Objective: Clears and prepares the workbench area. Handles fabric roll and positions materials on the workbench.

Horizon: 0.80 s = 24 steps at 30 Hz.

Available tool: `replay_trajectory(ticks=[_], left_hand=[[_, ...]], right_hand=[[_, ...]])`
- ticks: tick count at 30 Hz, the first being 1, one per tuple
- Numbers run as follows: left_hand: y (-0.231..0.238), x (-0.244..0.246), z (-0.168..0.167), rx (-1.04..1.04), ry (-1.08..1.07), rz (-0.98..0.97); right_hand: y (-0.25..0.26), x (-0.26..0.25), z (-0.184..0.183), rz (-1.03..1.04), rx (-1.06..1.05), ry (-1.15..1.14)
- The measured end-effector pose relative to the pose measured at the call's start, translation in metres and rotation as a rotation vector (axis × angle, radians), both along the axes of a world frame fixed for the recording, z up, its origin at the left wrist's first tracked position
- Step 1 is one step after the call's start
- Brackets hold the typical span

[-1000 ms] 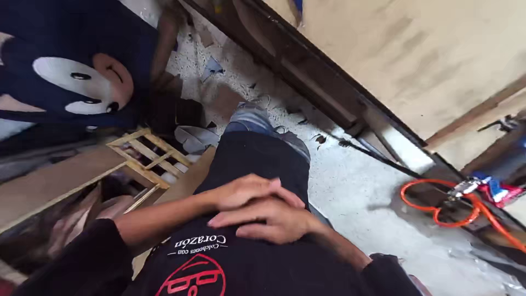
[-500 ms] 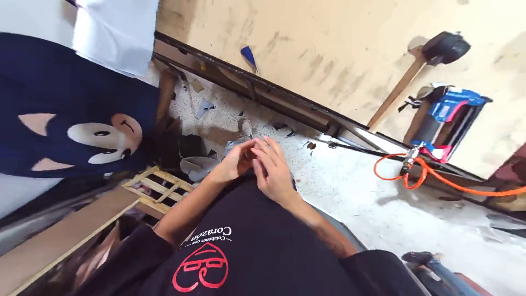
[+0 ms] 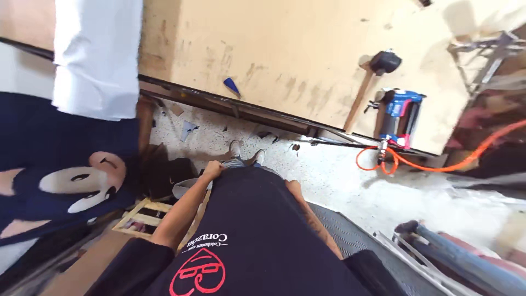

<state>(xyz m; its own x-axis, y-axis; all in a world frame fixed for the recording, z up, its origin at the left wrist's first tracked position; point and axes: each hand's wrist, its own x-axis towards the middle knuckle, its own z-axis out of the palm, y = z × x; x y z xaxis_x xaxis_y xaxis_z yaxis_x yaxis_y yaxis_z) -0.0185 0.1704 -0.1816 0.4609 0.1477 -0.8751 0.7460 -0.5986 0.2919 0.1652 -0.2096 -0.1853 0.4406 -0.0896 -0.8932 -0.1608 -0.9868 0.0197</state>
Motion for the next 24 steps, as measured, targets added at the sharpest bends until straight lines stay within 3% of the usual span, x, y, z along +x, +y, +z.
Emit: replay_trajectory(ticks=[4,7,9,11,12,14,16,17,18,19,21,24], left_hand=[[0.007,0.036,0.018,0.084,0.221,-0.125],[0.014,0.046,0.022,0.014,0.239,-0.168],[0.024,0.056,0.026,-0.057,0.193,-0.176],[0.031,0.063,0.025,-0.15,0.1,-0.177],[0.033,0.062,0.023,-0.213,0.032,-0.178],[0.036,0.057,0.018,-0.36,-0.085,-0.16],[0.037,0.049,0.011,-0.489,-0.148,-0.14],[0.039,0.044,0.006,-0.521,-0.158,-0.103],[0.037,0.036,-0.001,-0.526,-0.167,-0.034],[0.034,0.027,-0.008,-0.516,-0.161,0.037],[0.028,0.014,-0.022,-0.484,-0.107,0.142],[0.035,0.019,-0.021,-0.467,-0.036,0.159]], right_hand=[[-0.004,-0.002,0.016,0.004,0.13,-0.069],[-0.006,-0.016,0.009,-0.016,0.187,-0.074],[-0.001,-0.03,0.008,-0.009,0.205,-0.223],[0.023,-0.043,0.048,0.004,0.244,-0.463],[0.055,-0.013,0.111,-0.076,0.13,-0.012],[0.082,-0.016,0.144,-0.25,0.115,-0.059],[0.065,-0.018,0.123,-0.215,0.14,-0.007],[0.045,-0.022,0.096,-0.118,0.189,-0.031],[0.015,-0.043,0.045,-0.014,0.303,-0.329],[0.004,-0.042,0.021,-0.032,0.272,-0.266],[0.006,-0.035,0.01,-0.077,0.176,-0.109],[0.023,-0.031,0.014,-0.036,0.171,-0.081]])
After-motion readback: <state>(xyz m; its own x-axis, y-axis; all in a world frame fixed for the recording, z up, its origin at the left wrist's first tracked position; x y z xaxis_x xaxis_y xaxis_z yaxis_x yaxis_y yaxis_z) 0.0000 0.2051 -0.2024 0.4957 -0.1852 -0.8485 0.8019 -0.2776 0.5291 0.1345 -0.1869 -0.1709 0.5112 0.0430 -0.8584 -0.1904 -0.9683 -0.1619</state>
